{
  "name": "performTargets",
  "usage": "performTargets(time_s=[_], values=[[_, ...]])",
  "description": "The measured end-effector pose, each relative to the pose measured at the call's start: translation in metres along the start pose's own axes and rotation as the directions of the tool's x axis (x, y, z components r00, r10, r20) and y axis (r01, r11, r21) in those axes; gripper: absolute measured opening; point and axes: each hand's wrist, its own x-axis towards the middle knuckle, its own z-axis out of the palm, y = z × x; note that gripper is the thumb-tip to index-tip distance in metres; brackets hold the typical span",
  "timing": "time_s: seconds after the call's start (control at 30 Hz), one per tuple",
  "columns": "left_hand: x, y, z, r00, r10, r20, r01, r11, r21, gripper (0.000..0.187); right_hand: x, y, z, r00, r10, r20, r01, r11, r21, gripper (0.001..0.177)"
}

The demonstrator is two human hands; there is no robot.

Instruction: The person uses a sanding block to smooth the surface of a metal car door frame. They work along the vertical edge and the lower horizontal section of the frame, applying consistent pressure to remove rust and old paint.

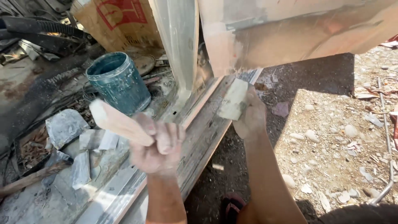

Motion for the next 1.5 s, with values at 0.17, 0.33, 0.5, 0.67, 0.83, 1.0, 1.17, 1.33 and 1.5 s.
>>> performTargets(time_s=[0.17, 0.33, 0.5, 0.67, 0.83, 1.0, 1.17, 1.33, 1.5], values=[[-0.037, -0.094, -0.031, 0.611, -0.443, -0.656, 0.718, 0.659, 0.224, 0.026, -0.013, 0.021, 0.017, 0.985, 0.117, -0.125, -0.113, 0.993, 0.041, 0.047], [-0.049, -0.078, 0.001, 0.659, -0.414, -0.628, 0.653, 0.730, 0.203, 0.035, -0.007, 0.037, 0.000, 0.994, 0.102, -0.031, -0.106, 0.982, -0.159, 0.041], [-0.077, -0.093, -0.038, 0.678, -0.525, -0.514, 0.669, 0.730, 0.138, 0.041, -0.018, 0.030, 0.017, 0.992, 0.088, -0.092, -0.104, 0.976, -0.190, 0.037], [-0.031, -0.039, 0.007, 0.779, -0.320, -0.539, 0.538, 0.782, 0.314, 0.027, -0.026, 0.009, 0.037, 0.977, 0.052, -0.209, -0.134, 0.906, -0.402, 0.043], [-0.019, 0.022, 0.030, 0.997, -0.024, -0.071, 0.018, 0.997, -0.081, 0.037, -0.010, 0.022, -0.006, 0.997, 0.058, 0.059, -0.049, 0.987, -0.153, 0.043], [-0.039, -0.068, -0.012, 0.978, -0.181, -0.107, 0.208, 0.907, 0.368, 0.039, -0.008, 0.033, -0.012, 0.948, 0.127, 0.292, -0.166, 0.980, 0.112, 0.036], [-0.087, -0.122, -0.062, 0.613, -0.408, -0.677, 0.569, 0.822, 0.020, 0.037, 0.004, 0.041, -0.027, 0.861, 0.244, 0.447, -0.311, 0.947, 0.082, 0.038], [-0.033, -0.060, 0.007, 0.649, -0.201, -0.734, 0.596, 0.734, 0.325, 0.040, -0.019, 0.027, 0.016, 0.980, 0.166, -0.112, -0.172, 0.984, -0.044, 0.038], [-0.023, 0.008, 0.008, 0.999, -0.037, -0.015, 0.033, 0.981, -0.189, 0.041, -0.014, 0.016, 0.009, 0.993, 0.084, -0.087, -0.089, 0.994, -0.056, 0.047]])
